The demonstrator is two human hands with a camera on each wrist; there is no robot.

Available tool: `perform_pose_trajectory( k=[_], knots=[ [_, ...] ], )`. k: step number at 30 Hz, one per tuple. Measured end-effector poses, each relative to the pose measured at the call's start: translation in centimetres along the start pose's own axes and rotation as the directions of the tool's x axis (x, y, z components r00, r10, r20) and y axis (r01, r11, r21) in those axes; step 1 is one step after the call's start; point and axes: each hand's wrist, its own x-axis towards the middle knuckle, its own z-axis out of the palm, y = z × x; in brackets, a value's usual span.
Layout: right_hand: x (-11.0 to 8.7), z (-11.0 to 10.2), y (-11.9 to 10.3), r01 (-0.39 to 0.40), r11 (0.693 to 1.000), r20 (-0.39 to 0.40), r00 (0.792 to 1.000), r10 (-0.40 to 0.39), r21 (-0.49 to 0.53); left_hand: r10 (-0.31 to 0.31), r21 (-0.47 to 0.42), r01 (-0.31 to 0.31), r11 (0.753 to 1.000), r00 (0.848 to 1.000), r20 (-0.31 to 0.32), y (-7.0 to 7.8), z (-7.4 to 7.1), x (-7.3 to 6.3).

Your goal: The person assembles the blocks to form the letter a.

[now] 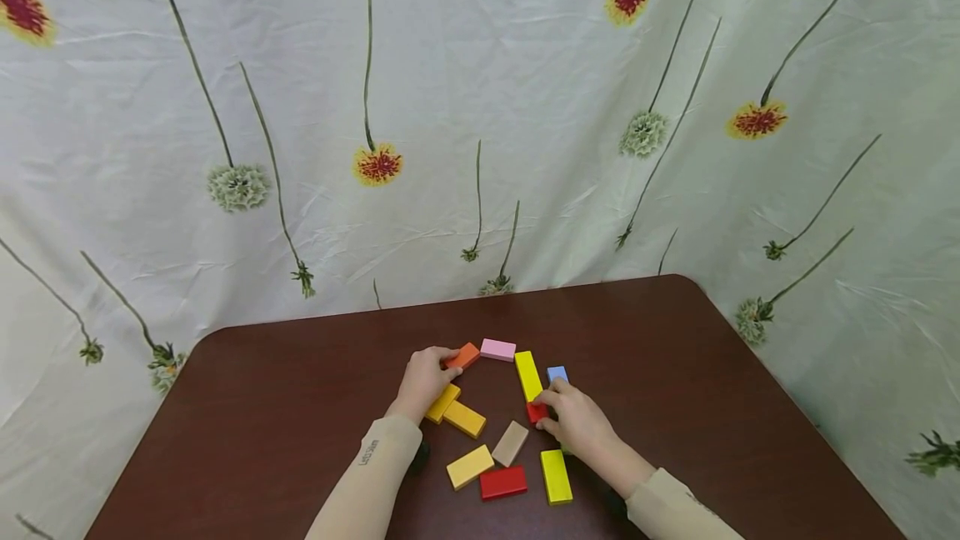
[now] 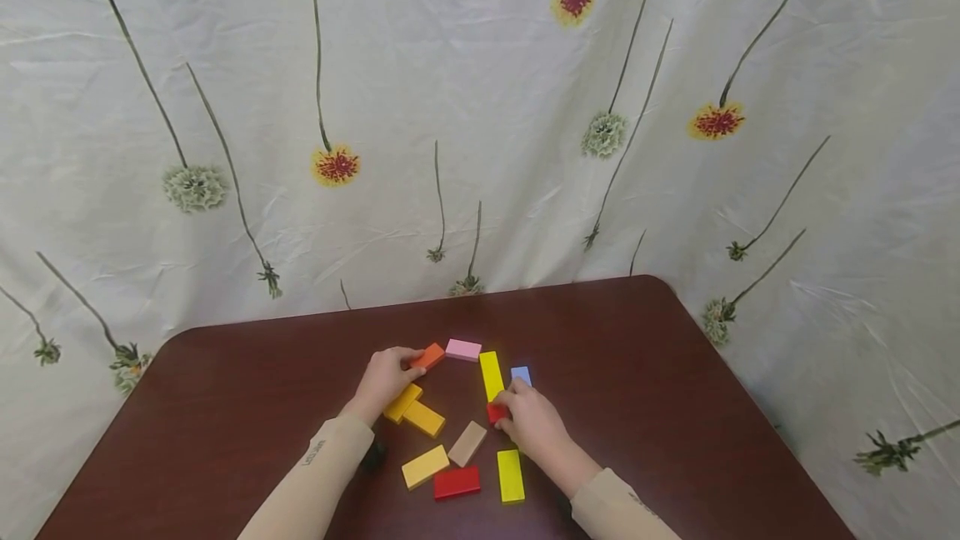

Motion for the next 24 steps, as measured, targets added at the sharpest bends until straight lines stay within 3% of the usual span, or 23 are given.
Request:
perform_pose_trajectory(
  k=[8,18,24],
  knots=[
    [-0.16,0.03,0.44,-0.034,0.998,0.009,0.999,0.034,0.048,-0.007,0.002,0.007,1.0,1.0,0.007,-0.13,0.19,0.0],
    [-0.12,0.11,0.52,-0.026,0.999,0.005,1.0,0.026,0.039,0.047,0.034,-0.047,0.998,0.999,-0.005,-0.12,0.16,-0.2],
    [-0.06,-0.05,0.42,-0.025,0.999,-0.002,1.0,0.025,0.03,0.036,0.029,-0.036,0.999,0.999,-0.009,-0.19,0.21,0.03]
  ],
)
